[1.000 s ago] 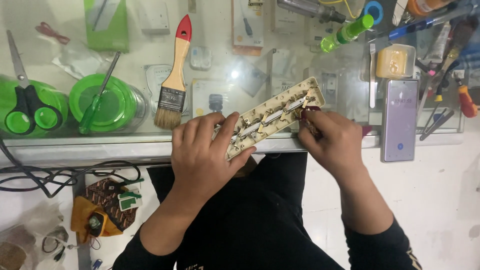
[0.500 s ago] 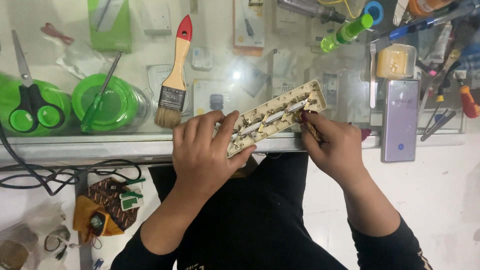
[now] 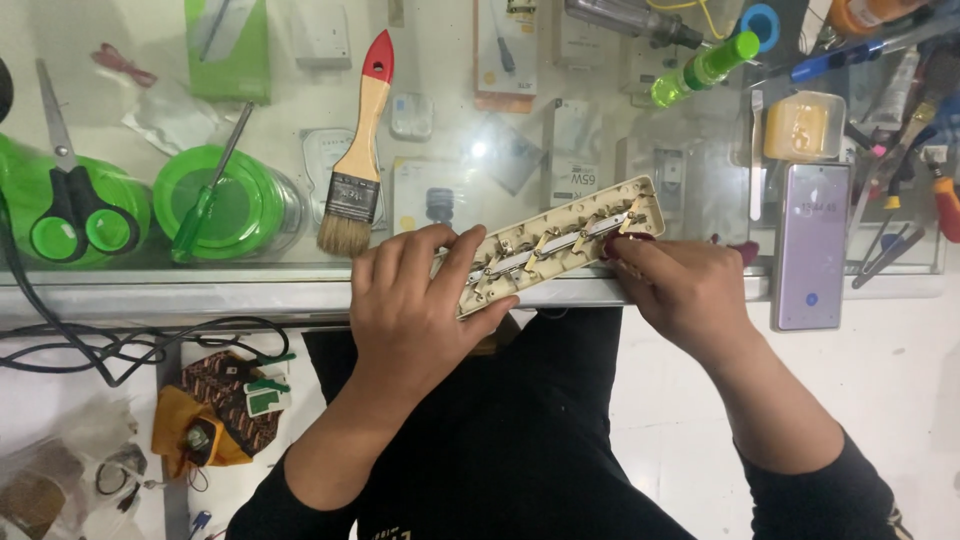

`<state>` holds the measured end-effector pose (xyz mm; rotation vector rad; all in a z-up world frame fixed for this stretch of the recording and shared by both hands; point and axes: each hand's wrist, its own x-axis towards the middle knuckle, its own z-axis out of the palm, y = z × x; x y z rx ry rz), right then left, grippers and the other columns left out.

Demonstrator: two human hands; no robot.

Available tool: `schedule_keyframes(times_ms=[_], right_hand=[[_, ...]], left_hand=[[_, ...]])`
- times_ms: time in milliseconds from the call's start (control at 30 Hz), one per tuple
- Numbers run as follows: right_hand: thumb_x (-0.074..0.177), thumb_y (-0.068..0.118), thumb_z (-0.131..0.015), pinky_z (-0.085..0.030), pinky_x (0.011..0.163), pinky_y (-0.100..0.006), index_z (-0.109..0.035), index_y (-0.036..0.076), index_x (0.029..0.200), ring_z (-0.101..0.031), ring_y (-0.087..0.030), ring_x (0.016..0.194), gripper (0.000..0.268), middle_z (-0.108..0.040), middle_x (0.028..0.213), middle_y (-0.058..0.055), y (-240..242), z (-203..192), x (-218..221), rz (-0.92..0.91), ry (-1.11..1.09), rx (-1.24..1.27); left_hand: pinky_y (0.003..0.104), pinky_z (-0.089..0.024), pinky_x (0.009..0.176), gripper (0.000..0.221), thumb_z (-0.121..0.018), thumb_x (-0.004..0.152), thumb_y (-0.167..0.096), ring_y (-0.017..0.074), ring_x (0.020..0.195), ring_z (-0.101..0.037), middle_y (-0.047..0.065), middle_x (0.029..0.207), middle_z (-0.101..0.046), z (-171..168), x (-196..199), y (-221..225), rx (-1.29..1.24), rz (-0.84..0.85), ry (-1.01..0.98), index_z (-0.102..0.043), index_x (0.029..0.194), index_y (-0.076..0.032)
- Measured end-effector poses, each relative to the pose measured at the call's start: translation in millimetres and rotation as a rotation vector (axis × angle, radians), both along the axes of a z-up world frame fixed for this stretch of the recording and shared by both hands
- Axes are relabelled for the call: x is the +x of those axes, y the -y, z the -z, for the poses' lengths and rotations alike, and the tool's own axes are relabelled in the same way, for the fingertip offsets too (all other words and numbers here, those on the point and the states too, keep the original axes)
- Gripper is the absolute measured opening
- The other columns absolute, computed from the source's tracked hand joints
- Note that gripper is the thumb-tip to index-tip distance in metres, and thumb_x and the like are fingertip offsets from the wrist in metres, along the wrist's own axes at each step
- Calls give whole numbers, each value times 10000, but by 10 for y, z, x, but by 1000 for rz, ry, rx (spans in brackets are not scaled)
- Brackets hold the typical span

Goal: Repairing and cleaning the internal components of a power strip using a screwdriver and a cloth

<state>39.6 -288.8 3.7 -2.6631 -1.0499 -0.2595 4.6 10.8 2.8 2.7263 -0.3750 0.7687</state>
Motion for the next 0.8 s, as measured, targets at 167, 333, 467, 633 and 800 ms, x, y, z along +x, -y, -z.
schedule_keyframes(times_ms=[167, 333, 467, 633, 800], right_hand=[[1014, 87, -752, -389, 476, -352, -730, 65, 1148, -563, -221, 527, 138, -635, 675, -56, -51, 66, -163, 190, 109, -32], [980, 61, -671, -459, 545, -397, -692, 41, 1148, -674, -277, 681, 171, -739, 880, -84, 156, -20, -33, 66, -84, 21], [1021, 31, -545, -514, 368, -197, -629, -24, 1070, -657, -102, 454, 112, -667, 729, -64, 448, -102, -202, 197, -421, 594], [1108, -24, -583, -495, 703, -317, -619, -43, 1166, -608, -205, 781, 71, -664, 964, -163, 266, -18, -316, 670, -89, 650], [998, 46, -686, -473, 692, -371, -692, -34, 1160, -622, -257, 769, 181, -707, 943, -141, -8, 4, -306, 528, 15, 346]], left_hand=[[359, -445, 781, 569, -481, 1002, -660, 208, 909, -615, 31, 1053, -661, -26, 39, -12, 4, 42, 21, -762, 1150, -189], [360, -454, 801, 615, -481, 982, -706, 206, 935, -615, 24, 1063, -660, -8, 6, -29, 18, 39, 1, -772, 1177, -201], [378, -458, 811, 572, -591, 957, -683, 224, 962, -613, 19, 1096, -648, -55, 3, -49, -21, 65, -74, -738, 1216, -194], [420, -433, 852, 616, -665, 916, -595, 257, 1035, -590, 41, 1166, -645, -155, -34, -16, 14, 82, -190, -688, 1339, -149], [503, -404, 1059, 783, -685, 864, -628, 271, 1151, -606, 71, 1255, -648, -211, 11, 63, 89, 64, -208, -584, 1458, -128]])
